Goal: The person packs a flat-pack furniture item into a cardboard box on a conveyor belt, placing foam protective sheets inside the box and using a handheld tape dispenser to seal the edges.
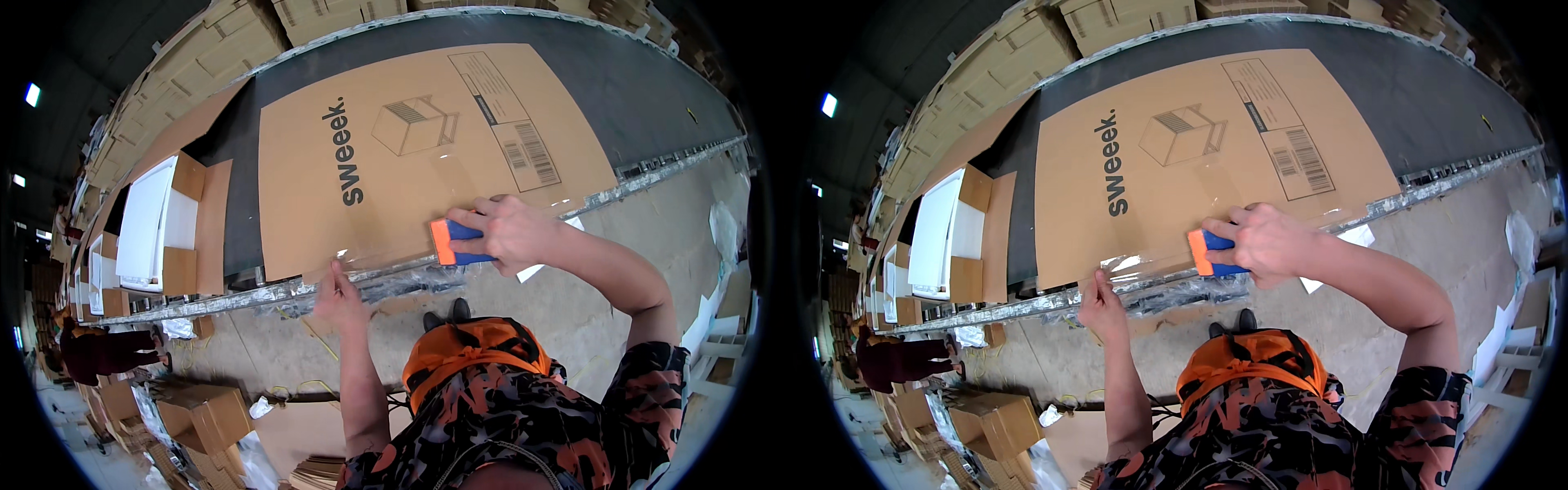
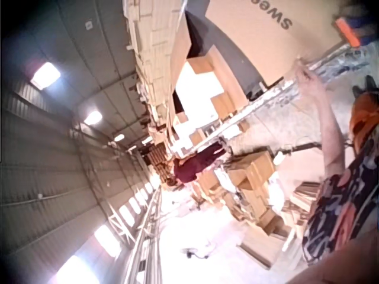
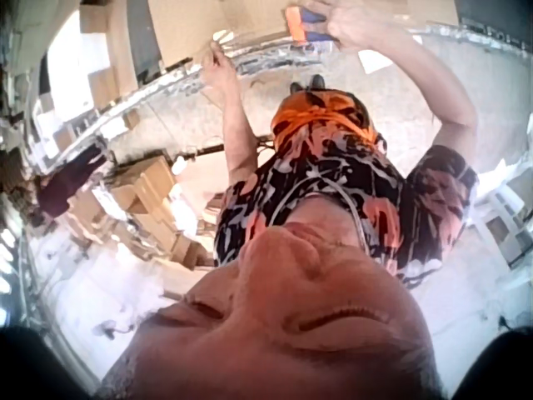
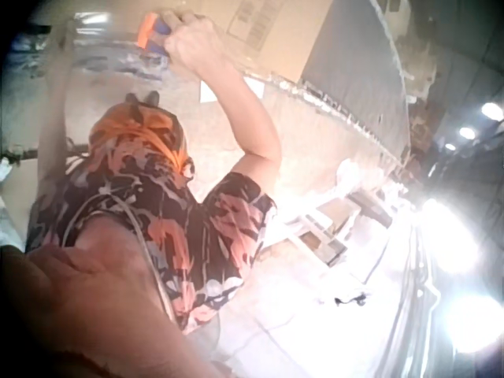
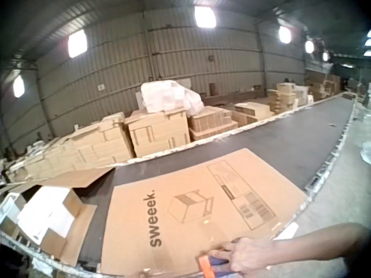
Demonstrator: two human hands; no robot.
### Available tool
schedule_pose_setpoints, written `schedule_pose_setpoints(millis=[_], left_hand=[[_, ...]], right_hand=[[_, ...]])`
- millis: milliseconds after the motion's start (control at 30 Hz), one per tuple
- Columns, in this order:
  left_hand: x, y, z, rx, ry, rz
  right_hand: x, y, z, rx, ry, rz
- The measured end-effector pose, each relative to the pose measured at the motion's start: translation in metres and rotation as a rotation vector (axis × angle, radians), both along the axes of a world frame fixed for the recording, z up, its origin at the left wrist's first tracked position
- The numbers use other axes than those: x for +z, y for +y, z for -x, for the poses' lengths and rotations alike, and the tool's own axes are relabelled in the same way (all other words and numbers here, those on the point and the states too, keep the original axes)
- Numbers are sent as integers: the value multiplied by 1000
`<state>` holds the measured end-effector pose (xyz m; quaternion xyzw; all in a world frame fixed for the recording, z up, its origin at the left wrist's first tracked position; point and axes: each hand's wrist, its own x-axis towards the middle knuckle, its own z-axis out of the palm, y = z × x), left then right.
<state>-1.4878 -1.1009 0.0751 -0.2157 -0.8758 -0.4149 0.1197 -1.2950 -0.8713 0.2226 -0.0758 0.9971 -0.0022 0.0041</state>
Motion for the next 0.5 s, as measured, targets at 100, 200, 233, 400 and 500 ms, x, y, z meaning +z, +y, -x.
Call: schedule_pose_setpoints(millis=[100,200,233,400,500], left_hand=[[-7,4,5,14,171,10],[44,20,-10,365,-616,-131],[33,16,-6,345,-622,-122],[37,38,-22,24,729,35],[-2,73,-25,-255,605,352]], right_hand=[[0,-9,17,-28,-69,-23],[1,-8,15,-97,-230,-59],[-3,-6,11,-82,-172,-13],[-9,-2,9,-57,-284,-5],[-4,-4,21,56,-269,11]])
